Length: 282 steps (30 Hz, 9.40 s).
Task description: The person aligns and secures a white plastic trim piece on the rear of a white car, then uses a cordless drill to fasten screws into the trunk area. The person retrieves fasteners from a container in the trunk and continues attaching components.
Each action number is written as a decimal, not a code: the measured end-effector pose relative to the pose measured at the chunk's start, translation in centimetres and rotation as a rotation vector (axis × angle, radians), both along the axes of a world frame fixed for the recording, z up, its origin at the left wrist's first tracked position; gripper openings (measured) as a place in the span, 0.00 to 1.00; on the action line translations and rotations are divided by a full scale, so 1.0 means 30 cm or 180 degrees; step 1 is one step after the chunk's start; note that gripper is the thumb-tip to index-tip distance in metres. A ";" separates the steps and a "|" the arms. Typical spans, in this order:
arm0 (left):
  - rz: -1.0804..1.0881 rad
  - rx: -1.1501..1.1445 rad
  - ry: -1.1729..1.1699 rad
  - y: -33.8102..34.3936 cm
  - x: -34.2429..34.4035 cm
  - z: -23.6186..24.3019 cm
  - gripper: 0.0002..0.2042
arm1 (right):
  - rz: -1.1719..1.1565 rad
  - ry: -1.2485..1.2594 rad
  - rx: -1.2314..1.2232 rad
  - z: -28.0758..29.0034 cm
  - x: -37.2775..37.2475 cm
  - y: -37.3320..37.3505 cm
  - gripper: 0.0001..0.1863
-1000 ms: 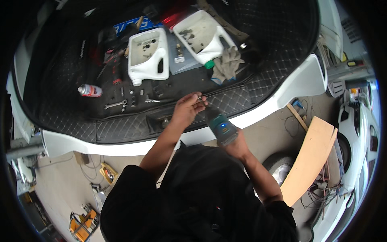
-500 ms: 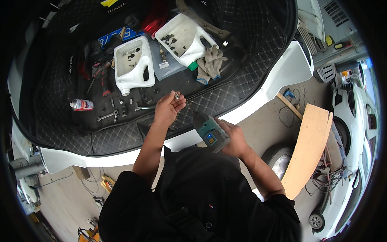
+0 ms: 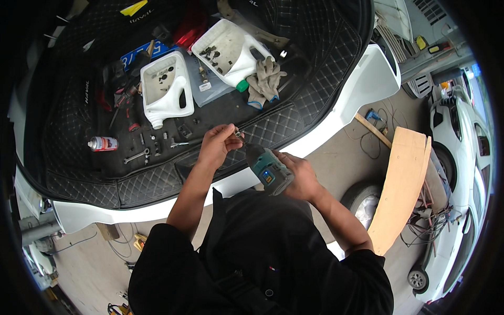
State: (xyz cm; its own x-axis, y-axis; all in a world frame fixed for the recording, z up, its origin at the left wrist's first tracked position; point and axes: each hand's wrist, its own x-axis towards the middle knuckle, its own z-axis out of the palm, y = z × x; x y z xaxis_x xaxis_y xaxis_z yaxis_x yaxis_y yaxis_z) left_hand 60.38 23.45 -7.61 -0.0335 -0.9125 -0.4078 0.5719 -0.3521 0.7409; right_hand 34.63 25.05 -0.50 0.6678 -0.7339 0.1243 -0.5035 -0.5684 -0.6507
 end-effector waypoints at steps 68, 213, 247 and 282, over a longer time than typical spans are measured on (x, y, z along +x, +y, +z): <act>-0.0087 -0.0779 -0.1294 1.530 0.590 0.074 0.30 | -0.0584 -0.0824 0.0855 0.083 0.621 1.599 0.34; 0.2379 -0.1352 -0.1014 1.416 1.906 0.143 0.23 | -0.0145 -0.1332 -0.0274 -0.056 2.326 1.348 0.25; 0.0887 -0.1788 0.3749 1.256 1.967 -0.008 0.23 | -0.0752 -0.0494 -0.0233 0.001 2.440 1.427 0.40; 0.0895 -0.1822 0.3794 1.258 1.979 0.022 0.19 | -0.0696 -0.0471 -0.0579 -0.003 2.441 1.417 0.43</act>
State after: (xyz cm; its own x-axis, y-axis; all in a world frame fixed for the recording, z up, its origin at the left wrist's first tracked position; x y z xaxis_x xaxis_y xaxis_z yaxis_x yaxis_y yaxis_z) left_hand 119.74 61.18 -6.93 0.1169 -0.9776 0.1748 0.9655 0.0707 -0.2505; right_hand 107.85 67.57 -0.61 0.4617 -0.8148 0.3506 -0.5341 -0.5709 -0.6236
